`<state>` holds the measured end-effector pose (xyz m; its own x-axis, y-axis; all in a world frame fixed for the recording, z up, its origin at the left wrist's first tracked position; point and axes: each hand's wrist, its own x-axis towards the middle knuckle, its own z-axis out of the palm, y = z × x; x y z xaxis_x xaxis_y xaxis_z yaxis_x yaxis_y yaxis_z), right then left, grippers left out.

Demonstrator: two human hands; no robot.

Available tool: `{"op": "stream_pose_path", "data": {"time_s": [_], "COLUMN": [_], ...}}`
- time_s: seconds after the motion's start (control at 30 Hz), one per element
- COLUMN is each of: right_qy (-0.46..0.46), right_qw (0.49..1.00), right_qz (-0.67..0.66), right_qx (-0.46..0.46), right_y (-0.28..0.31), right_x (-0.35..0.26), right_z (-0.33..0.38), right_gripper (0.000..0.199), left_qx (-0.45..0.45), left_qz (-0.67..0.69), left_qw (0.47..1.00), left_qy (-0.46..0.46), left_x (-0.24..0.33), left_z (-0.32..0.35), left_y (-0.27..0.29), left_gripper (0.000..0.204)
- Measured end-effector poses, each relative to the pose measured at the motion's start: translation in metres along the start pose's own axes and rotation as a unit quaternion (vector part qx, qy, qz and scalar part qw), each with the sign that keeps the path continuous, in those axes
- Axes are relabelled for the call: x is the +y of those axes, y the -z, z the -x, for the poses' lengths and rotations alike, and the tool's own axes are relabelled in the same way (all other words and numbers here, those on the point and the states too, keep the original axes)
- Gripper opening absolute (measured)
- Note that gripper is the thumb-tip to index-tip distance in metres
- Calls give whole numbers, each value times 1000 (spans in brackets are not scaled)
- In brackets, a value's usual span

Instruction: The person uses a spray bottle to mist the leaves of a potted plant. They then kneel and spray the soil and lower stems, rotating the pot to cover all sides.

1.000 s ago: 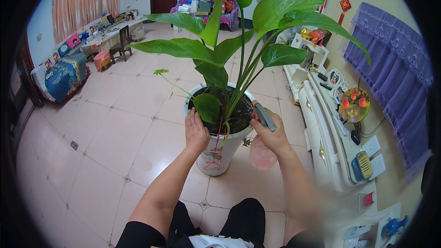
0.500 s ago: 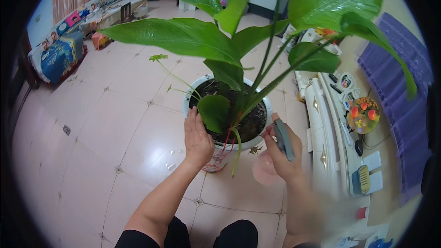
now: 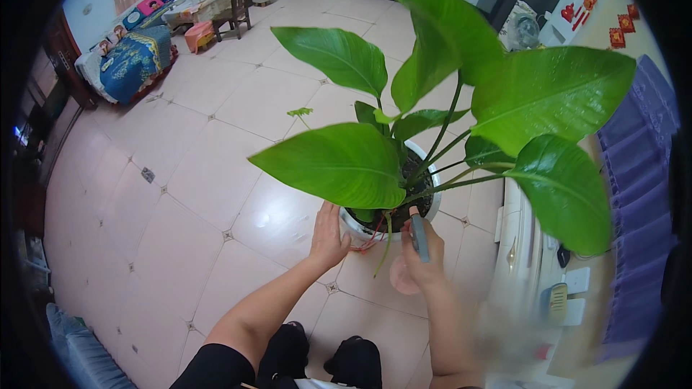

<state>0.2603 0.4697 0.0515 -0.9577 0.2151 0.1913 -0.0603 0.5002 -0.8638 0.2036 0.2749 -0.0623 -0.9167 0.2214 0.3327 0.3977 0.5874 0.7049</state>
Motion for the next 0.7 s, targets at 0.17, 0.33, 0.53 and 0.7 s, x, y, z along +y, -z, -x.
{"op": "stream_pose_path", "data": {"time_s": [0.17, 0.33, 0.53, 0.7], "right_qy": [-34, -7, -142, -85], "right_qw": [999, 998, 973, 949], "right_qz": [-21, -15, 66, 78], "right_qx": [6, 69, 167, 293], "right_y": [4, -12, -41, -65], "right_x": [-61, -104, -133, -170], "right_z": [8, 3, -6, 4], "right_gripper": [23, 34, 25, 17], "left_qx": [-62, -86, 4, -34], "left_qz": [-60, -182, -190, -194], "left_qw": [987, 933, 859, 800], "left_qy": [133, 297, 476, 567], "left_x": [-19, -53, -124, -227], "left_z": [91, 180, 212, 213], "left_y": [73, 209, 342, 412], "left_gripper": [75, 79, 75, 71]}}
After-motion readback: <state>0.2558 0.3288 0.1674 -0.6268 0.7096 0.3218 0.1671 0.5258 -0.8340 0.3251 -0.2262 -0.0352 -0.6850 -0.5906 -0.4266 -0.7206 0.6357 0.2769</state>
